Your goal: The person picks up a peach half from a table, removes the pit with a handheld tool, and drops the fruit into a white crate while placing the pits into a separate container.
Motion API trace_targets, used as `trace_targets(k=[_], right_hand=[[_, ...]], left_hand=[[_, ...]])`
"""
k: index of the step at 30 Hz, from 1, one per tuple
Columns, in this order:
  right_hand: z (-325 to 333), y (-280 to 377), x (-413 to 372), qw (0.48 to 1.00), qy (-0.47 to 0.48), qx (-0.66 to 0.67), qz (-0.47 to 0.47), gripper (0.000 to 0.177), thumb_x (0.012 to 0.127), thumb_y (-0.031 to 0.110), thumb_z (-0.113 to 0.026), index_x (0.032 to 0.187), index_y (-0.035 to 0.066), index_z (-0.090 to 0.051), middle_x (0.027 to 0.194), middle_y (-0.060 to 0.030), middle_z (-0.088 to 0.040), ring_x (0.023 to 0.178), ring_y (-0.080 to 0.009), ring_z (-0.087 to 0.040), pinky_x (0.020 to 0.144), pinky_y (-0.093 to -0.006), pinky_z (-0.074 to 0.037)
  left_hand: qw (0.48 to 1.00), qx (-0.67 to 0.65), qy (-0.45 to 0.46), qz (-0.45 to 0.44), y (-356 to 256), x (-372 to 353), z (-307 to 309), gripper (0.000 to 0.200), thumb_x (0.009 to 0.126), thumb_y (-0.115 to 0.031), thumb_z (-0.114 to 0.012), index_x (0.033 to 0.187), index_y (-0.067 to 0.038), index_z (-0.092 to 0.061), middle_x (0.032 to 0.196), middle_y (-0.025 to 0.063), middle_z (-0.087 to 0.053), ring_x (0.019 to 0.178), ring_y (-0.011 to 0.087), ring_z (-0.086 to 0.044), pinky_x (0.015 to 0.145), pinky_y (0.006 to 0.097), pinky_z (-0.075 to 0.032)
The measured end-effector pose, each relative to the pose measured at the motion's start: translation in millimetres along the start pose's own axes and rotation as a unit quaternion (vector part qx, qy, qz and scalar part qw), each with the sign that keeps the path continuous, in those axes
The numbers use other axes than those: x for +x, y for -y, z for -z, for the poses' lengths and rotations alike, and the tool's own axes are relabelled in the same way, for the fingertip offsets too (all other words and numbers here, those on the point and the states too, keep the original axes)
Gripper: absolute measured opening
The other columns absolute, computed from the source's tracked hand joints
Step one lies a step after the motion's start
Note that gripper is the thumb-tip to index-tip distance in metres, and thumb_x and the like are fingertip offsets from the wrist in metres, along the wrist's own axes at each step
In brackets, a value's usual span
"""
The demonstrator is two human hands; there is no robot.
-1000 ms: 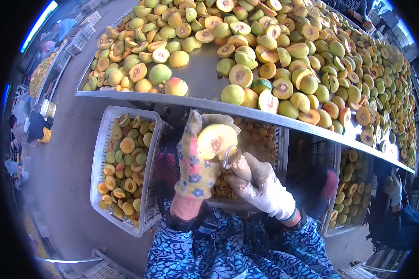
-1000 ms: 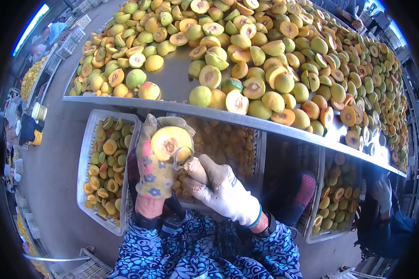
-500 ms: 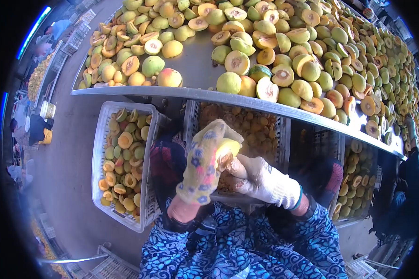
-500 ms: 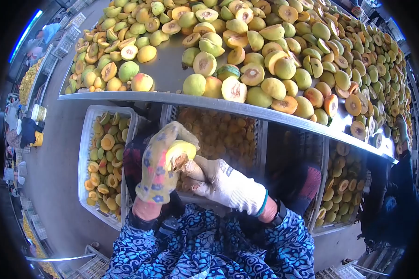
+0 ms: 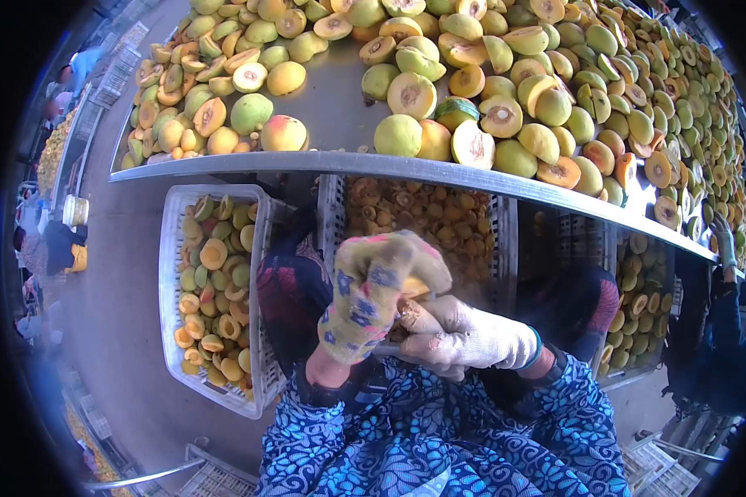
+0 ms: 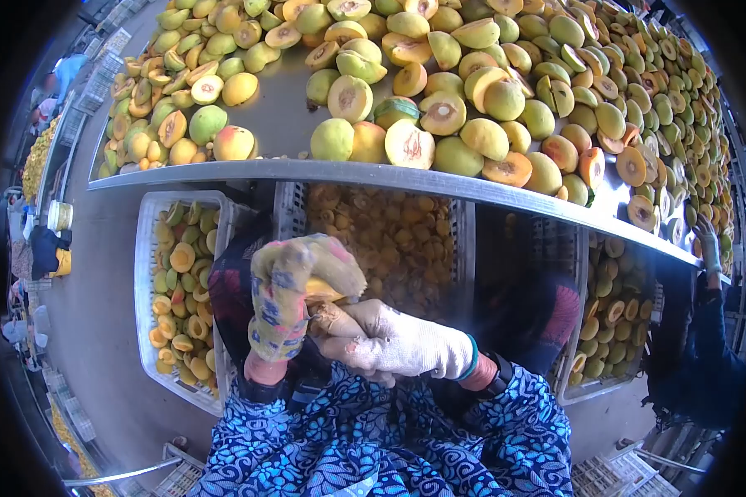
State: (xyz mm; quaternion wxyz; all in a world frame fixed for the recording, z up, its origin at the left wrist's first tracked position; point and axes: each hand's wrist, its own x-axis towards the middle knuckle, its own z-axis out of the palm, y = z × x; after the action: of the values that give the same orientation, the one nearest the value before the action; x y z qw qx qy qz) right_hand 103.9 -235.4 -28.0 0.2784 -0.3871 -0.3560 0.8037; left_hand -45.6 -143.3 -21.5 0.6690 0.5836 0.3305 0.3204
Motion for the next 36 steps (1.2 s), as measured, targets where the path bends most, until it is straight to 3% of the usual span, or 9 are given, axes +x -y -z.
trace_targets(k=[7,12,17,19,22,24,26,34,36], right_hand=[[10,-24,7,0.962,0.097,0.252,-0.036,0.03,0.094,0.033,-0.064,0.108,0.01,-0.053,0.063,0.0046,-0.046,0.048,-0.0028,-0.042,0.04,-0.0191,-0.033],[2,-35,12,0.921,0.146,0.36,0.03,0.019,0.095,0.025,-0.062,0.1,0.01,-0.051,0.061,0.0046,-0.044,0.045,-0.0043,-0.042,0.037,-0.0195,-0.032],[5,-27,28,0.942,-0.266,-0.198,0.05,0.025,0.091,0.02,-0.063,0.103,-0.002,-0.057,0.074,-0.0043,-0.06,0.058,-0.0154,-0.057,0.051,-0.0297,-0.044],[10,-45,36,0.896,-0.312,-0.315,0.011,0.026,0.088,0.016,-0.063,0.103,-0.004,-0.057,0.075,-0.0166,-0.063,0.062,-0.0337,-0.06,0.062,-0.0426,-0.048],[7,-71,39,0.8,-0.301,-0.519,-0.001,0.027,0.088,0.018,-0.062,0.106,-0.001,-0.057,0.081,-0.0198,-0.065,0.077,-0.0353,-0.066,0.066,-0.0455,-0.05],[31,-140,14,0.445,-0.054,-0.893,0.046,0.034,0.085,0.034,-0.061,0.094,0.001,-0.066,0.091,-0.0172,-0.069,0.087,-0.0339,-0.068,0.068,-0.0411,-0.051],[10,-101,23,0.75,0.021,-0.649,-0.125,0.027,0.084,0.025,-0.059,0.085,0.001,-0.071,0.091,-0.0193,-0.07,0.087,-0.0346,-0.068,0.076,-0.0427,-0.053],[-7,-70,51,0.811,-0.136,-0.557,-0.113,0.04,0.091,0.029,-0.058,0.117,0.0,-0.049,0.092,-0.0214,-0.07,0.086,-0.0376,-0.069,0.073,-0.0447,-0.054],[-7,-76,52,0.825,-0.152,-0.538,-0.08,0.042,0.091,0.03,-0.058,0.116,-0.001,-0.048,0.09,-0.0227,-0.069,0.084,-0.0392,-0.068,0.072,-0.0466,-0.053]], left_hand=[[0.998,0.057,0.032,-0.025,28,12,15,0.053,0.1,-0.045,-0.048,0.077,-0.002,-0.067,0.081,0.0098,-0.069,0.075,0.0197,-0.065,0.071,0.031,-0.051],[0.812,-0.575,0.063,0.076,37,12,2,0.058,0.102,-0.049,-0.043,0.077,-0.002,-0.065,0.075,0.0108,-0.065,0.075,0.0197,-0.064,0.069,0.0298,-0.051],[0.955,-0.091,-0.278,-0.044,6,-42,102,0.046,0.103,-0.036,-0.042,0.098,0.002,-0.066,0.092,0.0149,-0.067,0.088,0.0249,-0.065,0.076,0.0351,-0.053],[0.683,0.532,-0.443,-0.232,36,-82,166,0.038,0.101,-0.034,-0.049,0.104,0.0,-0.066,0.091,0.0141,-0.068,0.079,0.0265,-0.066,0.075,0.0361,-0.054],[0.718,0.64,-0.26,0.083,57,-172,294,0.041,0.096,-0.029,-0.054,0.127,-0.003,-0.059,0.126,0.013,-0.059,0.111,0.0249,-0.06,0.094,0.0382,-0.05],[0.569,0.788,-0.197,0.126,37,-187,305,0.042,0.096,-0.028,-0.054,0.131,-0.006,-0.058,0.133,0.0116,-0.056,0.12,0.0225,-0.056,0.1,0.0372,-0.047],[0.664,0.68,-0.297,0.091,-8,-169,304,0.045,0.095,-0.031,-0.058,0.132,-0.006,-0.057,0.13,0.0139,-0.059,0.118,0.0253,-0.058,0.101,0.0371,-0.047],[0.977,0.165,0.024,-0.133,-55,46,199,0.065,0.089,-0.049,-0.066,0.134,-0.003,-0.054,0.127,0.014,-0.061,0.117,0.0221,-0.059,0.1,0.0349,-0.046],[0.753,0.645,-0.09,-0.094,-44,107,156,0.065,0.084,-0.046,-0.069,0.133,-0.007,-0.056,0.123,0.0181,-0.064,0.108,0.0305,-0.065,0.096,0.0405,-0.049]])
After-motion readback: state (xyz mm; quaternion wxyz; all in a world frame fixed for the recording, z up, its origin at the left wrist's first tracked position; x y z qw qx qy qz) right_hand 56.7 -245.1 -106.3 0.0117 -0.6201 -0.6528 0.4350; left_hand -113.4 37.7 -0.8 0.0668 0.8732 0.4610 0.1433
